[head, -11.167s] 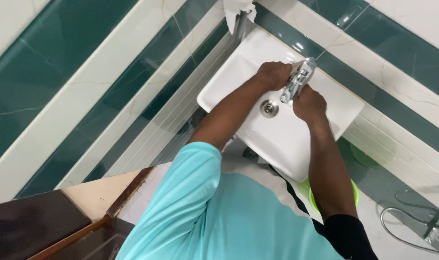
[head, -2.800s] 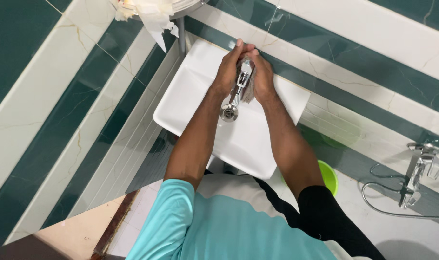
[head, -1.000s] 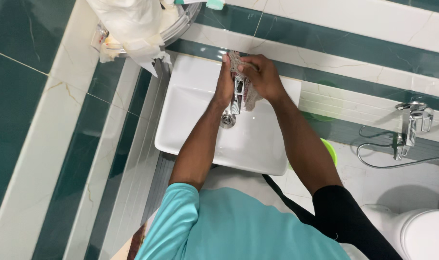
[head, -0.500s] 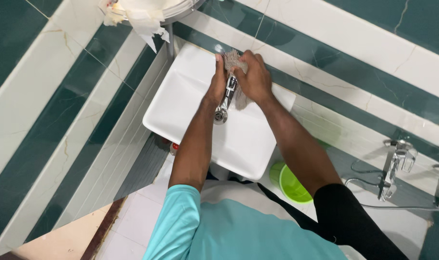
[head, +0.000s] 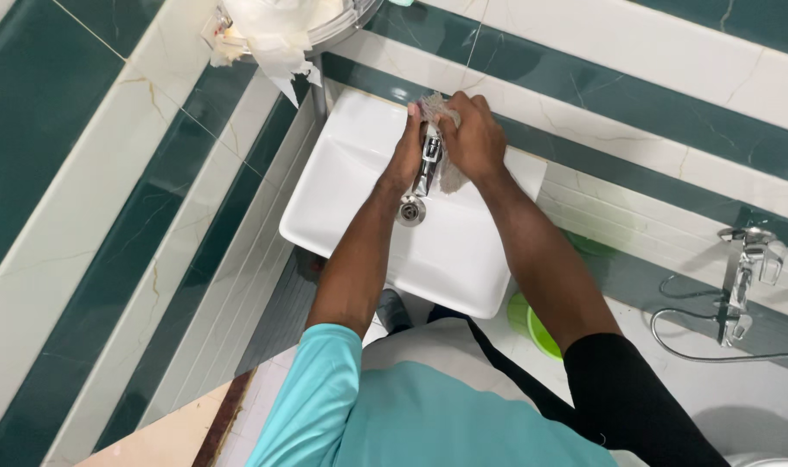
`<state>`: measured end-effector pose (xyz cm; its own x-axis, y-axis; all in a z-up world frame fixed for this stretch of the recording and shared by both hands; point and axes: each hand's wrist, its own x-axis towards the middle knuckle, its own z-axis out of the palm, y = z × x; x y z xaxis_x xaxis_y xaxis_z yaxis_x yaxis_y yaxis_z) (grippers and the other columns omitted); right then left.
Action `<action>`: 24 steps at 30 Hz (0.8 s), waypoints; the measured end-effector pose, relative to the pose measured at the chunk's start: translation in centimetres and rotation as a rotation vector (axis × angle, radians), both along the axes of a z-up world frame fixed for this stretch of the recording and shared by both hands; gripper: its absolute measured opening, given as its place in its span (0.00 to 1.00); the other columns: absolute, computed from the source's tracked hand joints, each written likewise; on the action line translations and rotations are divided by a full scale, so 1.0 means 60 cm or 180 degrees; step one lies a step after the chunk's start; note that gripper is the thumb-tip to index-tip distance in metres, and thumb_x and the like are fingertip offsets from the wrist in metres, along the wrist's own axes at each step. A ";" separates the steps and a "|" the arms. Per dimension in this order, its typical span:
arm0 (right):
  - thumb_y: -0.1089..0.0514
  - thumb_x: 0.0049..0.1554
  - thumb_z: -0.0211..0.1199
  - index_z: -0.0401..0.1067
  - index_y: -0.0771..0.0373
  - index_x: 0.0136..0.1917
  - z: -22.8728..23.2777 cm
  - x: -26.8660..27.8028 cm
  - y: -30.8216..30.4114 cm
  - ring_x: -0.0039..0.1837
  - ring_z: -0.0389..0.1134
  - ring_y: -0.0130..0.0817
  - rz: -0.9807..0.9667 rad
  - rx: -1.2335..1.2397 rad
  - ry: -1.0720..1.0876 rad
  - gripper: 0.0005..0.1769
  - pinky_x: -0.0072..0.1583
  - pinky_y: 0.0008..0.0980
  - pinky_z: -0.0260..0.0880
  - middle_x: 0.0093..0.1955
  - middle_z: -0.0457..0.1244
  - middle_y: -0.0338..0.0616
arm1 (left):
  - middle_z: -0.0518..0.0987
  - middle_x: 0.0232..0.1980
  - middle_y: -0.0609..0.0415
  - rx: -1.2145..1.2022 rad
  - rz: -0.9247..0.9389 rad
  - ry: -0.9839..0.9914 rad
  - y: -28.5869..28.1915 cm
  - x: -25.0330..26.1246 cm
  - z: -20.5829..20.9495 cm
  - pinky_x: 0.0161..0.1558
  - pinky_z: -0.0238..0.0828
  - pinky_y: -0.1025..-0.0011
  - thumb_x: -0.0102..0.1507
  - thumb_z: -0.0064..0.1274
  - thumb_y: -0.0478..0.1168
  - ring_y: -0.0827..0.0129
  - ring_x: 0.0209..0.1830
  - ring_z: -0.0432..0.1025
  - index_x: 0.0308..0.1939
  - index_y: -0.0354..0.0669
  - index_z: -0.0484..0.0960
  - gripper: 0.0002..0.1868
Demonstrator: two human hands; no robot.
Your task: The person wipes a sink faucet with a cloth, repeatedly scrubbing the neck and handle of the fixture.
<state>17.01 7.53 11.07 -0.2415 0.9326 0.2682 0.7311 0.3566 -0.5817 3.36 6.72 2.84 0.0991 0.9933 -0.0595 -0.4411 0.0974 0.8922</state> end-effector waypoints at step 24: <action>0.56 0.60 0.64 0.77 0.62 0.54 -0.001 -0.011 -0.105 0.54 0.70 0.49 0.0353 0.0802 -0.0417 0.11 0.46 0.44 0.71 0.54 0.62 0.50 | 0.74 0.65 0.52 -0.0161 -0.0389 0.0583 0.002 -0.031 -0.018 0.69 0.62 0.69 0.66 0.19 0.76 0.67 0.67 0.68 0.75 0.43 0.64 0.50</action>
